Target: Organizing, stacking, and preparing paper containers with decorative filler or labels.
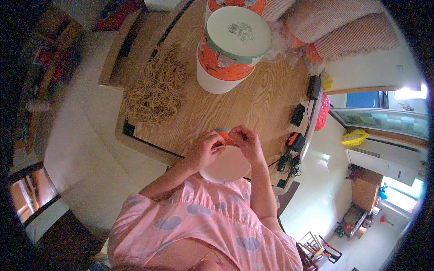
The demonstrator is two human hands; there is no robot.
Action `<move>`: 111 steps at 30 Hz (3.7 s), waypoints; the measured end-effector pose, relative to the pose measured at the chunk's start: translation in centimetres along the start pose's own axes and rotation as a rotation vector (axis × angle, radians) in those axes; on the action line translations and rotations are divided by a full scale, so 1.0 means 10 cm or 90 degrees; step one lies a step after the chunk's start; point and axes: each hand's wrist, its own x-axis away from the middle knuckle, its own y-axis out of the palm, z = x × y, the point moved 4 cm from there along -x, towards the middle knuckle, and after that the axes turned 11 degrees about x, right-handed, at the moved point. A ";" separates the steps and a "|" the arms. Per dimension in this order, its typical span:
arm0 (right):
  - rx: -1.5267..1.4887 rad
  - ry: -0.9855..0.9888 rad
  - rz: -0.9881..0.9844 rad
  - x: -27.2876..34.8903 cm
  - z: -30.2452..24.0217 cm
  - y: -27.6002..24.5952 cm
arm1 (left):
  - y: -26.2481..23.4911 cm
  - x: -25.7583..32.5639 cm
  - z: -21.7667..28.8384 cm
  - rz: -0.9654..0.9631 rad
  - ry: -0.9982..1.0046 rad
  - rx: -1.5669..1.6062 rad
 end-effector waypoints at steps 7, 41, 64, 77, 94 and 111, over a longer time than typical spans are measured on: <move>0.037 -0.029 0.028 0.00 -0.07 0.08 | -0.09 0.01 -0.01 0.050 0.038 -0.029; 0.028 -0.091 0.122 0.07 0.05 -1.25 | -0.40 -0.17 -0.07 0.236 0.090 0.073; 0.629 -0.348 0.668 -1.01 0.53 -2.12 | -0.43 -0.06 -0.76 0.330 -0.066 0.052; 0.535 -0.393 0.690 -0.47 0.15 -1.28 | -0.53 -0.25 -0.60 0.315 -0.071 0.065; 0.119 -0.427 0.232 -0.81 -1.87 -0.62 | -1.37 -1.61 0.53 0.371 0.247 0.033; 0.172 -0.472 0.237 -0.77 -2.02 -0.67 | -1.46 -1.59 0.70 0.304 0.169 0.072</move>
